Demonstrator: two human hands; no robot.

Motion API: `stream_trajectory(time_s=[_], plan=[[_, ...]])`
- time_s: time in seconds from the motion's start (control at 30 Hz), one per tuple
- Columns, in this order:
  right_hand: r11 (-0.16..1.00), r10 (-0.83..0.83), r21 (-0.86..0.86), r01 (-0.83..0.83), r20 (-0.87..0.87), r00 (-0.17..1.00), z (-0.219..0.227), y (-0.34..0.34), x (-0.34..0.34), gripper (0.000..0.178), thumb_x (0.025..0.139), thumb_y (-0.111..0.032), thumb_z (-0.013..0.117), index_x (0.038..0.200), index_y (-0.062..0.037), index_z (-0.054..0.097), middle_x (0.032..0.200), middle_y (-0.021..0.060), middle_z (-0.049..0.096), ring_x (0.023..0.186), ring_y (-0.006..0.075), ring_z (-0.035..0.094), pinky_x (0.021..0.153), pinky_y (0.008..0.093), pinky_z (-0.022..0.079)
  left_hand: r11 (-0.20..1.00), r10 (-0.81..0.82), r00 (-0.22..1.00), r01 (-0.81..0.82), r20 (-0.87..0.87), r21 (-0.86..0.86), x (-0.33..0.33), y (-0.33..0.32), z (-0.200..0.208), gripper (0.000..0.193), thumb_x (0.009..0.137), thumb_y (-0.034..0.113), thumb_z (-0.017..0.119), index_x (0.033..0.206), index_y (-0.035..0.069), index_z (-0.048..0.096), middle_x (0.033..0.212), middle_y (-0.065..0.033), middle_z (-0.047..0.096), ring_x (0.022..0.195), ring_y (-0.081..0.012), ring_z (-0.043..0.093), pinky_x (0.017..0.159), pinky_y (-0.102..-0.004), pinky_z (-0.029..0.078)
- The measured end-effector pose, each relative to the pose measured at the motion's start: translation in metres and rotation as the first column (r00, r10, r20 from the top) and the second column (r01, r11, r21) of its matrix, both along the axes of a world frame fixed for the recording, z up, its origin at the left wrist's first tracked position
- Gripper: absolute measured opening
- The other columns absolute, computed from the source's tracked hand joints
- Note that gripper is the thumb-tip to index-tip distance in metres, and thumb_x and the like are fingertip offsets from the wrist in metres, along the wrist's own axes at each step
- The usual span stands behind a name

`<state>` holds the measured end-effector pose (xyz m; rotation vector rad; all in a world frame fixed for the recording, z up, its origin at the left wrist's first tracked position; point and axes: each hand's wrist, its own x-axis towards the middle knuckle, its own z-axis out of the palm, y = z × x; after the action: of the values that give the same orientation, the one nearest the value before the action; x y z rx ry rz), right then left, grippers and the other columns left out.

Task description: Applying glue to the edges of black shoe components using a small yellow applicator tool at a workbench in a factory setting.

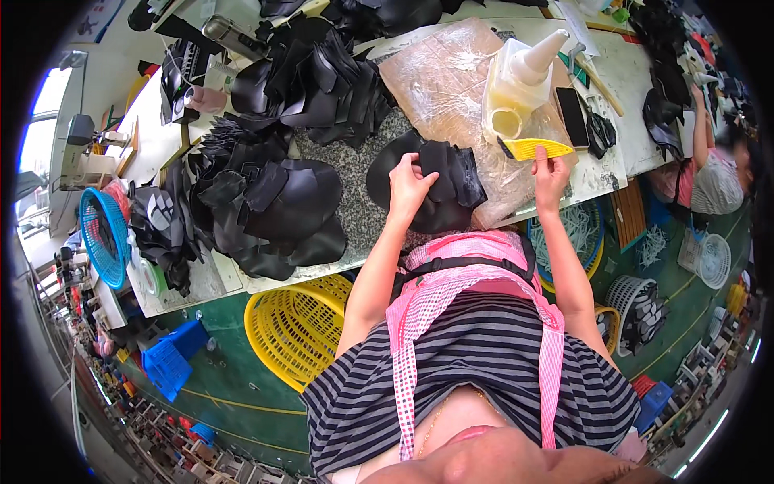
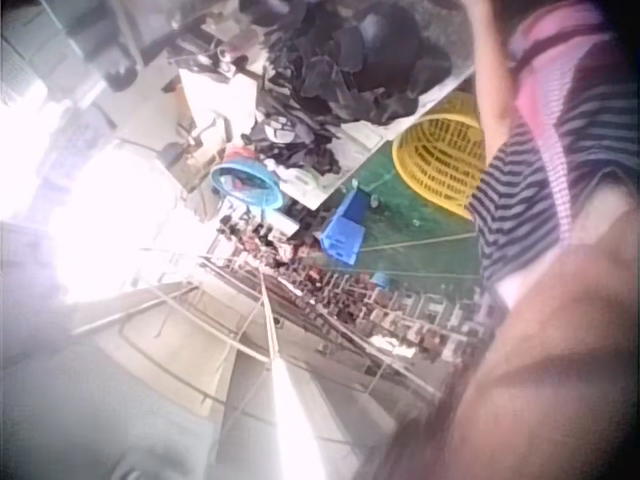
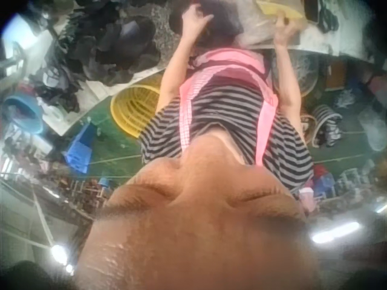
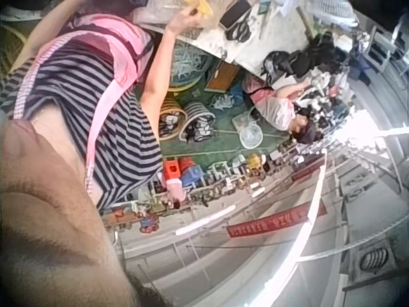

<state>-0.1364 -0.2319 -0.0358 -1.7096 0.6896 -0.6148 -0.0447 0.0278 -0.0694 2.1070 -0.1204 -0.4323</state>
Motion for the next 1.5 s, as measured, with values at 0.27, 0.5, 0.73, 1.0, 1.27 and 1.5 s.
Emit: stream_trajectory(time_s=[0.27,0.5,0.73,1.0,1.27,1.5], plan=[[0.775,0.580,-0.204,-0.598,-0.145,0.801,0.007,0.041,0.015,0.011,0.092,-0.011,0.065,0.095,-0.0007,0.067,0.081,0.0100,0.067,0.071,0.0203,0.065,0.062,0.0313,0.048,0.934,-0.058,0.857,-0.134,-0.512,-0.330,-0.010,0.003,-0.020,0.016,0.089,0.016,0.073,0.085,0.005,0.063,0.070,0.0040,0.062,0.059,-0.0023,0.056,0.052,-0.0182,0.044],[0.710,0.589,-0.426,-0.561,-0.079,0.804,-0.003,0.058,0.049,0.019,0.086,0.003,0.059,0.102,-0.0017,0.068,0.092,0.0152,0.065,0.084,0.0346,0.065,0.073,0.0391,0.051,0.935,-0.085,0.841,-0.118,-0.534,-0.334,-0.007,0.005,-0.029,0.019,0.089,0.015,0.073,0.079,0.005,0.060,0.064,0.0052,0.058,0.054,-0.0016,0.051,0.047,-0.0199,0.041],[0.428,0.813,-0.427,-0.797,-0.204,0.546,0.007,0.038,-0.006,0.030,0.074,0.005,0.060,0.101,-0.0041,0.069,0.085,0.0127,0.064,0.080,0.0323,0.065,0.071,0.0393,0.053,0.913,-0.070,0.816,-0.180,-0.574,-0.366,-0.008,0.010,-0.036,0.025,0.089,0.018,0.072,0.073,0.007,0.056,0.064,0.0064,0.057,0.055,-0.0010,0.050,0.049,-0.0196,0.044],[0.418,0.800,-0.469,-0.778,-0.215,0.559,0.007,0.042,-0.029,0.022,0.077,0.004,0.062,0.096,-0.0047,0.069,0.085,0.0108,0.065,0.080,0.0310,0.065,0.069,0.0386,0.053,0.911,-0.052,0.804,-0.206,-0.592,-0.359,-0.010,0.005,-0.030,0.021,0.091,0.021,0.071,0.081,0.005,0.060,0.065,0.0062,0.058,0.056,-0.0018,0.053,0.051,-0.0189,0.046],[0.885,0.380,-0.258,-0.387,-0.078,0.922,-0.038,0.038,0.023,0.012,0.091,-0.003,0.060,0.099,-0.0027,0.069,0.086,0.0109,0.066,0.078,0.0262,0.066,0.069,0.0346,0.051,0.926,-0.055,0.831,-0.164,-0.553,-0.339,-0.012,-0.002,-0.019,0.026,0.092,0.020,0.068,0.073,0.009,0.056,0.063,0.0081,0.055,0.058,-0.0009,0.051,0.053,-0.0195,0.046],[0.777,0.532,-0.343,-0.528,-0.092,0.842,-0.037,0.018,-0.062,0.016,0.088,-0.001,0.060,0.100,-0.0046,0.070,0.084,0.0100,0.066,0.077,0.0239,0.067,0.069,0.0328,0.051,0.927,0.006,0.823,-0.217,-0.568,-0.306,-0.013,0.004,-0.022,0.024,0.093,0.020,0.067,0.075,0.009,0.057,0.065,0.0076,0.057,0.059,-0.0011,0.052,0.052,-0.0189,0.047]])
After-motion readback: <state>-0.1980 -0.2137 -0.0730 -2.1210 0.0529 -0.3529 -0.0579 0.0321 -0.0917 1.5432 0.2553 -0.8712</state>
